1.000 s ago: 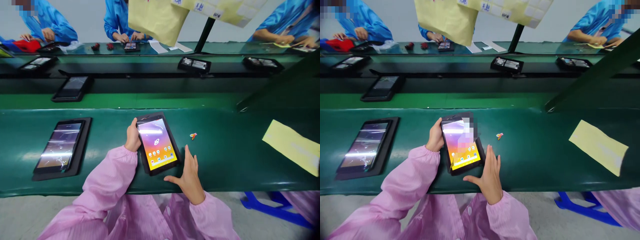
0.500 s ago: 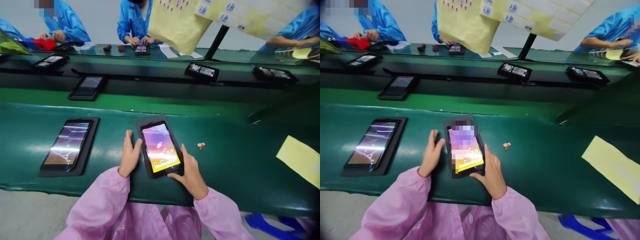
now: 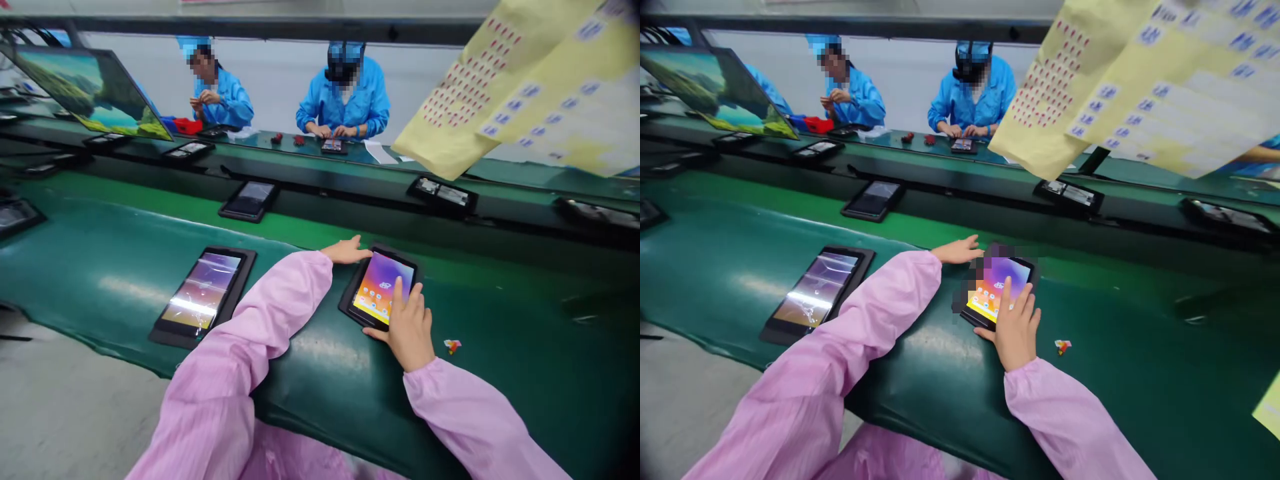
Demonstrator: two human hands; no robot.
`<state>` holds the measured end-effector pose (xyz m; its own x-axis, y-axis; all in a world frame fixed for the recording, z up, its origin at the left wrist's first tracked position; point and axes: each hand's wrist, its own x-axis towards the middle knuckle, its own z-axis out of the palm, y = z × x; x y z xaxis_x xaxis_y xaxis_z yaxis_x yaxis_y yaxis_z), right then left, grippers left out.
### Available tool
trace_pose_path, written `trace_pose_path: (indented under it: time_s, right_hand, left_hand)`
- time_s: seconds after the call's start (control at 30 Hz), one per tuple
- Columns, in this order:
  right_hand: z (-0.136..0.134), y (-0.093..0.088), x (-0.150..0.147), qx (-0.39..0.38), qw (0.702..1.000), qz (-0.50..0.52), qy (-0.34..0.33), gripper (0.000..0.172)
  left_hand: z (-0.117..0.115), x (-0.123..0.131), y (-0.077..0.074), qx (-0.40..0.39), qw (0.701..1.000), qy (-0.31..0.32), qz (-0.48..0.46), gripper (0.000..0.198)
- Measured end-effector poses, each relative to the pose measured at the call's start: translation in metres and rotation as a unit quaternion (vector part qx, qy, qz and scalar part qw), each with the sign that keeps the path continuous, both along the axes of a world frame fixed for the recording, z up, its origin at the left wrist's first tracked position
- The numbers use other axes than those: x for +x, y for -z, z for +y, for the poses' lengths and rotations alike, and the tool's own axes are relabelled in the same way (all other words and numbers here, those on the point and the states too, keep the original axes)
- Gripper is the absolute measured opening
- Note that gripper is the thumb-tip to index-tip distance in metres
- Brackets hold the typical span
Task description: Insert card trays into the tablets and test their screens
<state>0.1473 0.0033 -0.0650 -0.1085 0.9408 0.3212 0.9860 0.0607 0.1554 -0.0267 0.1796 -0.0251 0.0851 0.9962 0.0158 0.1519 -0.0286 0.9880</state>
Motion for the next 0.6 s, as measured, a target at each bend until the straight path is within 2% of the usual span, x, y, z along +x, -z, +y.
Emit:
trace_pose_path:
  time_s: [0.07,0.17,0.23,0.3,0.37,0.43,0.53,0.57,0.6]
  right_hand:
    - [0.015,-0.002,0.001,0.017,1.0,-0.02,0.005,0.134]
    - [0.053,-0.009,0.012,0.048,0.999,0.002,0.025,0.127]
    - [0.083,-0.017,0.015,0.088,0.994,0.052,0.022,0.112]
    - [0.106,-0.024,0.009,0.135,0.985,0.104,0.003,0.084]
    - [0.11,-0.027,-0.009,0.16,0.979,0.121,-0.025,0.064]
    - [0.095,-0.023,-0.041,0.157,0.979,0.107,-0.075,0.055]
    - [0.05,-0.008,-0.113,0.158,0.951,0.074,-0.256,0.043]
    - [0.033,-0.002,-0.14,0.154,0.933,0.058,-0.319,0.038]
    - [0.018,0.005,-0.167,0.159,0.904,0.038,-0.396,0.034]
  left_hand:
    - [0.02,-0.04,-0.013,0.01,0.996,-0.029,0.078,0.03]
    - [0.032,-0.13,-0.024,0.027,0.977,-0.096,0.186,0.025]
    - [0.031,-0.19,-0.023,0.032,0.961,-0.132,0.239,0.023]
    - [0.028,-0.233,-0.017,0.036,0.951,-0.14,0.275,0.022]
    - [0.03,-0.257,-0.009,0.044,0.948,-0.12,0.292,0.028]
    - [0.036,-0.266,-0.002,0.058,0.949,-0.09,0.296,0.032]
    - [0.052,-0.27,0.006,0.074,0.955,-0.057,0.281,0.031]
    - [0.057,-0.272,0.007,0.076,0.957,-0.051,0.276,0.03]
    - [0.06,-0.275,0.008,0.077,0.958,-0.046,0.272,0.03]
